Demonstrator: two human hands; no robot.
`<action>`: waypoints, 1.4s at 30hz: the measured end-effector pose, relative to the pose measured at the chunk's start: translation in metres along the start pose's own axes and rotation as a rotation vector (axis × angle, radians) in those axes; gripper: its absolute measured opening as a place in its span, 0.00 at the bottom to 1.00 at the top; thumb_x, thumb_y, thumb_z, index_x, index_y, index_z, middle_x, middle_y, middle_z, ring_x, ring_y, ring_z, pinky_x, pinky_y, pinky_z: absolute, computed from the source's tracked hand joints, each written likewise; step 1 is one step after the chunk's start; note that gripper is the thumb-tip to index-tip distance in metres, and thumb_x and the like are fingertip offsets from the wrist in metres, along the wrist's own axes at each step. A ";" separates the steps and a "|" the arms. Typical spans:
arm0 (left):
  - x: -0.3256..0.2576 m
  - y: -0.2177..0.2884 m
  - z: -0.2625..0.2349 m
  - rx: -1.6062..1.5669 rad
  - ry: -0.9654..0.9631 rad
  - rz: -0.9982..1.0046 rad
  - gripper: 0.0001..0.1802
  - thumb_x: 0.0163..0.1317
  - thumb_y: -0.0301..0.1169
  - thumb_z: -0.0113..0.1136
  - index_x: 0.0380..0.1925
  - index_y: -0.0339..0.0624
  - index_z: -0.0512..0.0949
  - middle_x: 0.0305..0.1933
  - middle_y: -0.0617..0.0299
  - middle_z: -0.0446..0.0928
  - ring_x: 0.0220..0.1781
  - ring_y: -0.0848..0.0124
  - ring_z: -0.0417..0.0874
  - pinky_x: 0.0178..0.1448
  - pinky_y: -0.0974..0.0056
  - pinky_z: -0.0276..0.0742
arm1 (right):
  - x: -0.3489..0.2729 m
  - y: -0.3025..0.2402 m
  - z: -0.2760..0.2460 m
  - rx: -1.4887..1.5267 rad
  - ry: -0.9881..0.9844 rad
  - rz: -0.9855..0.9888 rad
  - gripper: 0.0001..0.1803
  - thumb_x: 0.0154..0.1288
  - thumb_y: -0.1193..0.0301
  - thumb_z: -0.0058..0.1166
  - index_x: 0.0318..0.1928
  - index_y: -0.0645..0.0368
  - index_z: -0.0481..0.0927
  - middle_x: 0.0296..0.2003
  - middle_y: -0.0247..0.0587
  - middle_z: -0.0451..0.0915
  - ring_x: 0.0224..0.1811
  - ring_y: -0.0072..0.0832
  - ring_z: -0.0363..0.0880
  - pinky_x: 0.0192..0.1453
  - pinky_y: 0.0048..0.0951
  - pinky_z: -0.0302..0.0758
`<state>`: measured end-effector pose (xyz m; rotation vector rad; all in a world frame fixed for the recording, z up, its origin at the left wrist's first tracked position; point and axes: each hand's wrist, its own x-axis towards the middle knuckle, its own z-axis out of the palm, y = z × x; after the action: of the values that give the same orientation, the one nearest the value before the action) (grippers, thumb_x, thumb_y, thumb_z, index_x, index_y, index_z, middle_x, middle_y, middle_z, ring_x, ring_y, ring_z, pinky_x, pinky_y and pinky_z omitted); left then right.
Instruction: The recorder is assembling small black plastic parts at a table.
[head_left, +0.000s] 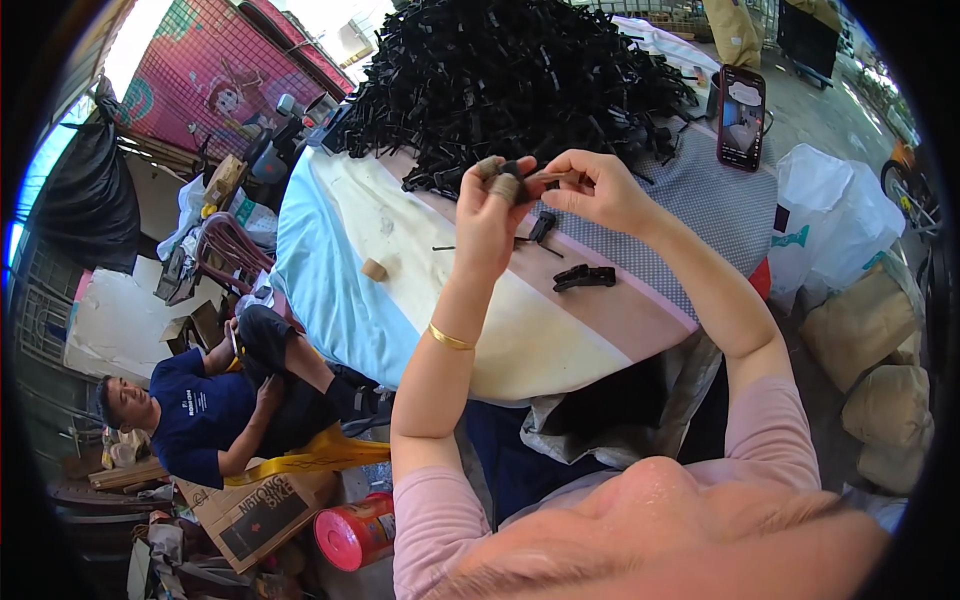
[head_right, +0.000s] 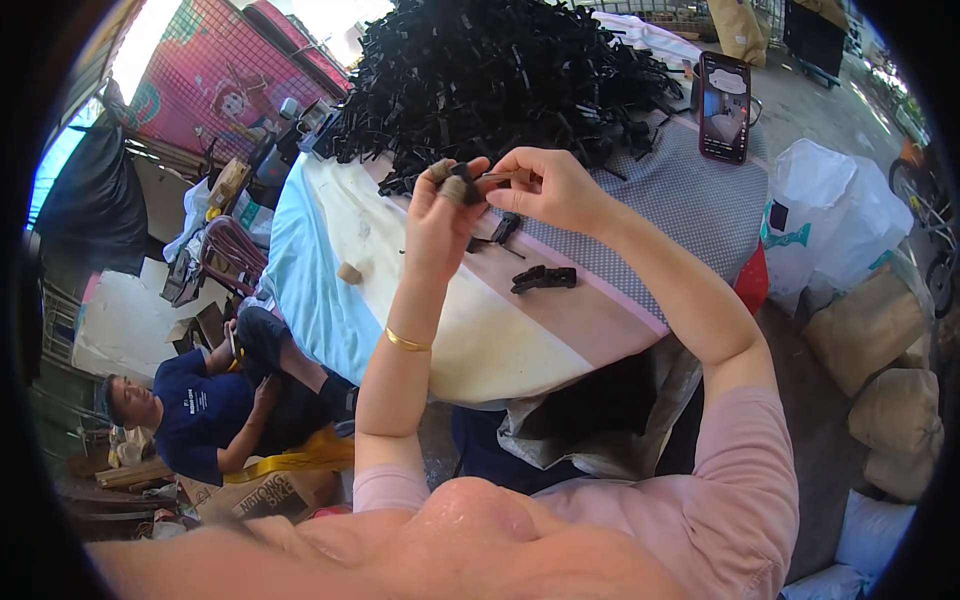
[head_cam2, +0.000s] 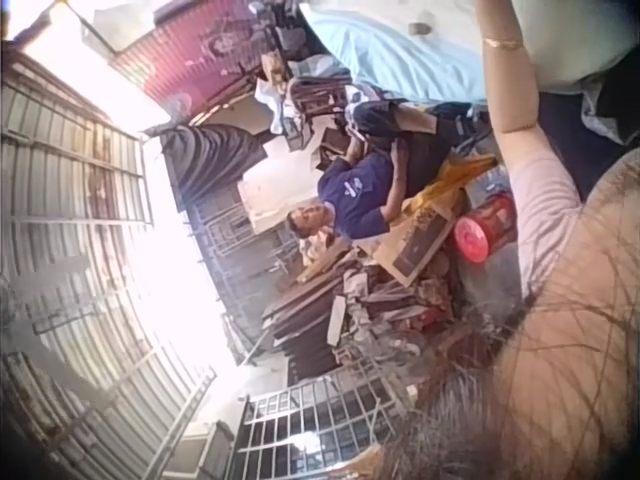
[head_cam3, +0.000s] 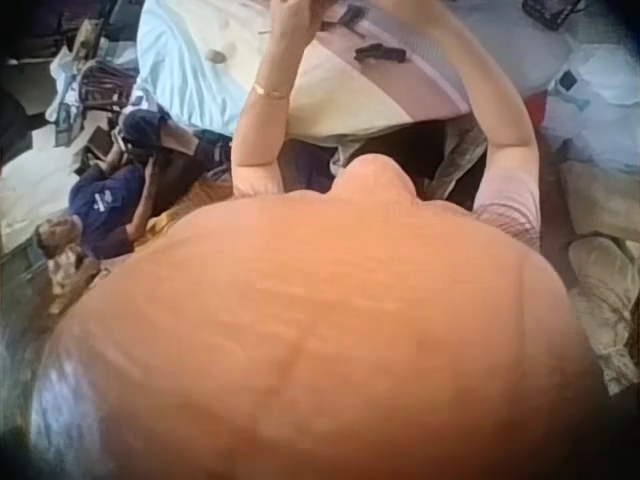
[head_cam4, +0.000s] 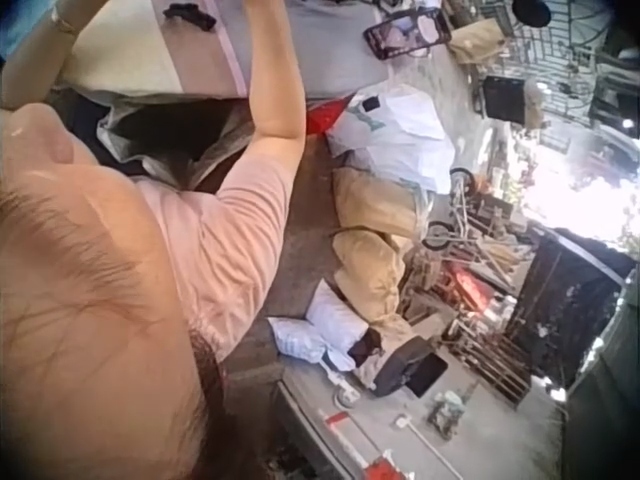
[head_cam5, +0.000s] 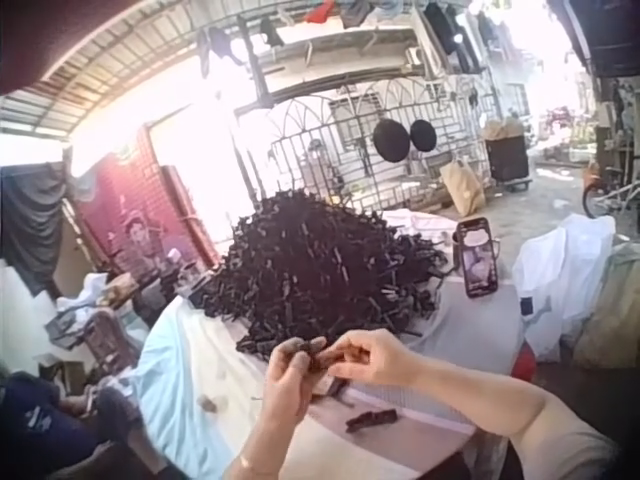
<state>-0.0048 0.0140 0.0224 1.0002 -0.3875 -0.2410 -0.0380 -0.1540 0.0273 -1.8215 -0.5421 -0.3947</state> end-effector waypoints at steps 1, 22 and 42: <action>0.001 0.003 -0.003 -0.126 -0.017 -0.018 0.10 0.64 0.24 0.40 0.46 0.38 0.62 0.51 0.49 0.68 0.50 0.58 0.75 0.52 0.62 0.75 | 0.000 -0.002 -0.001 -0.018 -0.019 -0.003 0.07 0.53 0.77 0.57 0.34 0.64 0.76 0.20 0.26 0.71 0.22 0.10 0.64 0.25 0.13 0.62; -0.006 -0.002 0.004 0.390 -0.179 -0.005 0.19 0.55 0.19 0.54 0.46 0.36 0.62 0.41 0.55 0.73 0.43 0.70 0.77 0.50 0.68 0.75 | 0.003 0.001 0.000 0.317 -0.047 0.347 0.07 0.60 0.71 0.52 0.34 0.62 0.77 0.20 0.29 0.73 0.20 0.10 0.65 0.21 0.11 0.60; -0.013 -0.008 0.010 0.674 -0.013 0.291 0.13 0.54 0.18 0.56 0.37 0.36 0.65 0.34 0.58 0.75 0.36 0.76 0.76 0.40 0.73 0.74 | -0.003 -0.001 0.007 0.363 -0.050 0.349 0.09 0.62 0.71 0.49 0.36 0.64 0.79 0.16 0.26 0.70 0.16 0.09 0.61 0.16 0.11 0.55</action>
<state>-0.0208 0.0068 0.0175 1.5817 -0.6409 0.1631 -0.0415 -0.1479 0.0244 -1.5365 -0.2962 -0.0103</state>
